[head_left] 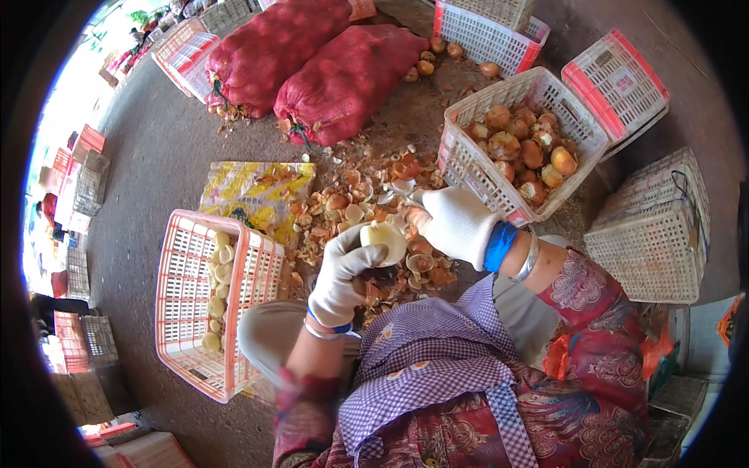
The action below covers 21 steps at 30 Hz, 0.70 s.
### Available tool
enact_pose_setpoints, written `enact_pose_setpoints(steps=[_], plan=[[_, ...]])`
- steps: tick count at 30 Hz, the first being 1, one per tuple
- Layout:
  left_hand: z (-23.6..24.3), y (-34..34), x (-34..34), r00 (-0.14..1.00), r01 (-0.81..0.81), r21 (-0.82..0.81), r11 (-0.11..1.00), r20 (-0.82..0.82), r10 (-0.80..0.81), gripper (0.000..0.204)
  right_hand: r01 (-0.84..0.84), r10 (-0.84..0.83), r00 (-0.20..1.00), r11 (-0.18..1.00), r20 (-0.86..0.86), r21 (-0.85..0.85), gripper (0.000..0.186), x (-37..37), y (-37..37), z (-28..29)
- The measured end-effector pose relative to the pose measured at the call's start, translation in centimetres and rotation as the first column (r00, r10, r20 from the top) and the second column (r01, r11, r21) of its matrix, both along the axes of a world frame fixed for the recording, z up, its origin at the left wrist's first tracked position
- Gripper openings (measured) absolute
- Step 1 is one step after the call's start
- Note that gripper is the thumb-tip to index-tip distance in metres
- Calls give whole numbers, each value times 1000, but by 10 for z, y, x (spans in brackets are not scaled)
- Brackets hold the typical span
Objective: The person sits on the floor and peels multiple onions using a knife. They remove the outer layers and place the peeled onions into a nearby basket.
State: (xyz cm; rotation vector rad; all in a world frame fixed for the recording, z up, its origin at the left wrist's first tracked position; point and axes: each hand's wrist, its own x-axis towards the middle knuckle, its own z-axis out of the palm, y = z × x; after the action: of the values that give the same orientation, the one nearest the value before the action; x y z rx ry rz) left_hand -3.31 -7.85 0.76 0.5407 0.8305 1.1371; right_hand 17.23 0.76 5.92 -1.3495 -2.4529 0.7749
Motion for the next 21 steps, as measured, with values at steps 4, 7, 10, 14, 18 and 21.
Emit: enact_pose_setpoints(steps=[4, 7, 10, 14, 18, 21], plan=[[-3, 0, -7, 999, 34, 56, 998, 20, -35, 53, -12, 11, 976, 1000, -219, -2, 34, -1, -11, 0], [-2, 1, -6, 998, 65, 54, 996, 2, -66, 52, -99, 80, 952, 994, -296, -48, 36, -6, -10, 3], [-1, 1, -4, 992, 108, 81, 991, -78, -102, 54, -250, 250, 968, 967, -1, 52, 38, -9, -11, 22], [-11, 0, -7, 977, 151, 127, 980, -171, -129, 61, -185, 183, 978, 983, -99, -15, 29, -13, -6, 5], [-1, 0, -8, 982, 139, 118, 983, -145, -121, 66, 66, -109, 964, 982, -243, -177, 27, -12, 5, -11], [0, 0, -9, 988, 119, 146, 982, -116, -102, 70, 108, -164, 944, 973, -287, -202, 29, -5, 7, -17]])
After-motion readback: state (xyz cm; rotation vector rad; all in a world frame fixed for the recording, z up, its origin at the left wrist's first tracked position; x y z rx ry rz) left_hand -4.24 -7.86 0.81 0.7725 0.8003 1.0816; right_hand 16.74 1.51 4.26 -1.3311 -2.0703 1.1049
